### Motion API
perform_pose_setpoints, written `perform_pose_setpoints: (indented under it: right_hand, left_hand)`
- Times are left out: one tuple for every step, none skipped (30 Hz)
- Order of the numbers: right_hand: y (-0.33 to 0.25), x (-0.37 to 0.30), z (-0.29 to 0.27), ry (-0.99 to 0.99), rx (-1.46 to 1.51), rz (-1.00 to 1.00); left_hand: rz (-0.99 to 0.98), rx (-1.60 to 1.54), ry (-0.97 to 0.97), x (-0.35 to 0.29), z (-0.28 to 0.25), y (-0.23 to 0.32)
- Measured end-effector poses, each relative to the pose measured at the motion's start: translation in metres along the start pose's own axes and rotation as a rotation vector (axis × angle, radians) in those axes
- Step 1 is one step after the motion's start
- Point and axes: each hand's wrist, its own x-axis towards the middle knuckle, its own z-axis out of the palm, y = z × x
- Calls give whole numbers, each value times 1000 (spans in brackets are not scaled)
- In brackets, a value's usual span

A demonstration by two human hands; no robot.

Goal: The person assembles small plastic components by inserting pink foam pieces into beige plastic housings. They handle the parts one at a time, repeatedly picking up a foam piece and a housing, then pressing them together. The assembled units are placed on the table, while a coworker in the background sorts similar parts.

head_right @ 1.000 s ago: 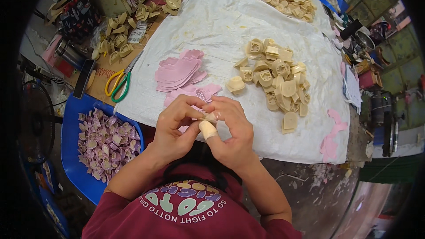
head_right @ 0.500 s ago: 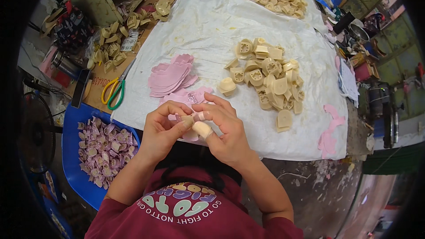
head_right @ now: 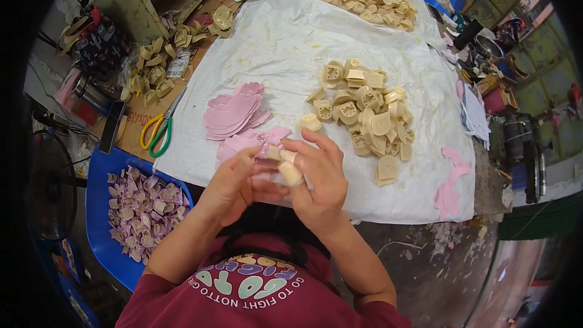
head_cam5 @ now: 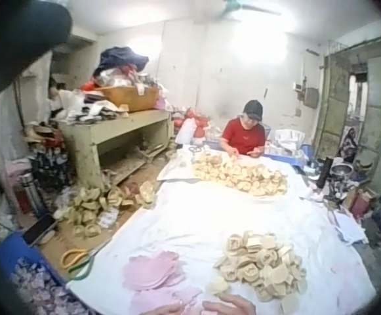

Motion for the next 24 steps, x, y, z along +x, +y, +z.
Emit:
perform_pose_setpoints:
  right_hand:
    - [-1, -3, 1, -2, -82, -103]
    - [-2, -6, 3, -4, -163, -206]
    - [-4, -7, 4, -29, -85, -181]
    - [-8, -7, 6, -54, -5, -157]
    - [-12, -7, 8, -71, 158, -14]
    - [-17, -6, 11, -65, 322, 127]
    - [-22, -5, 15, -50, 568, 389]
    - [-22, -7, 17, -90, 718, 515]
    - [-22, -8, 19, -114, 858, 651]
    - [-16, -14, 22, -196, 904, 648]
    - [-13, -17, 24, -277, 950, 644]
    - [-15, -16, 25, -267, 948, 656]
    - [-19, -13, 27, -256, 945, 668]
    - [-21, -11, 29, -245, 943, 680]
    - [-19, -10, 29, -249, 985, 719]
    - [-15, -8, 30, -253, 1027, 759]
    - [-14, -7, 30, -255, 1068, 798]
    - [-15, -8, 32, -230, 1012, 773]
    - [-19, -8, 36, -205, 956, 748]
    - [-21, -9, 37, -180, 900, 723]
    - [-22, -7, 37, -211, 862, 770]
    - [-22, -5, 36, -242, 823, 817]
    - [-21, -5, 34, -278, 782, 769]
    - [-19, -4, 32, -311, 744, 718]
  left_hand:
    - [-122, -148, -72, 1, -8, -3]
    - [-78, -191, -35, 2, -6, -3]
    - [-37, -235, 0, 3, -2, -4]
    - [4, -279, 36, 3, 3, -2]
    - [33, -288, 16, -1, 9, 6]
    - [53, -245, 14, -3, 10, 7]
    - [74, -202, 12, -5, 11, 7]
    - [95, -159, 10, -7, 12, 8]
    - [129, -156, 24, -8, 15, 8]
    - [163, -153, 39, -9, 19, 7]
    - [197, -150, 53, -9, 22, 7]
    - [216, -132, 91, -7, 22, 5]
    - [235, -115, 128, -4, 20, 3]
    - [253, -97, 165, -1, 18, 2]
    - [291, -1, 147, -2, 16, 0]
    - [328, 96, 128, -5, 14, -3]
    - [364, 192, 108, -7, 13, -5]
    - [369, 218, 132, -7, 13, -6]
    - [374, 244, 156, -7, 13, -7]
    - [379, 270, 179, -7, 13, -8]
    - [377, 195, 215, -4, 14, -8]
    - [374, 120, 250, 2, 17, -8]
    - [371, 44, 285, 4, 18, -8]
    - [352, 34, 243, 4, 18, -6]
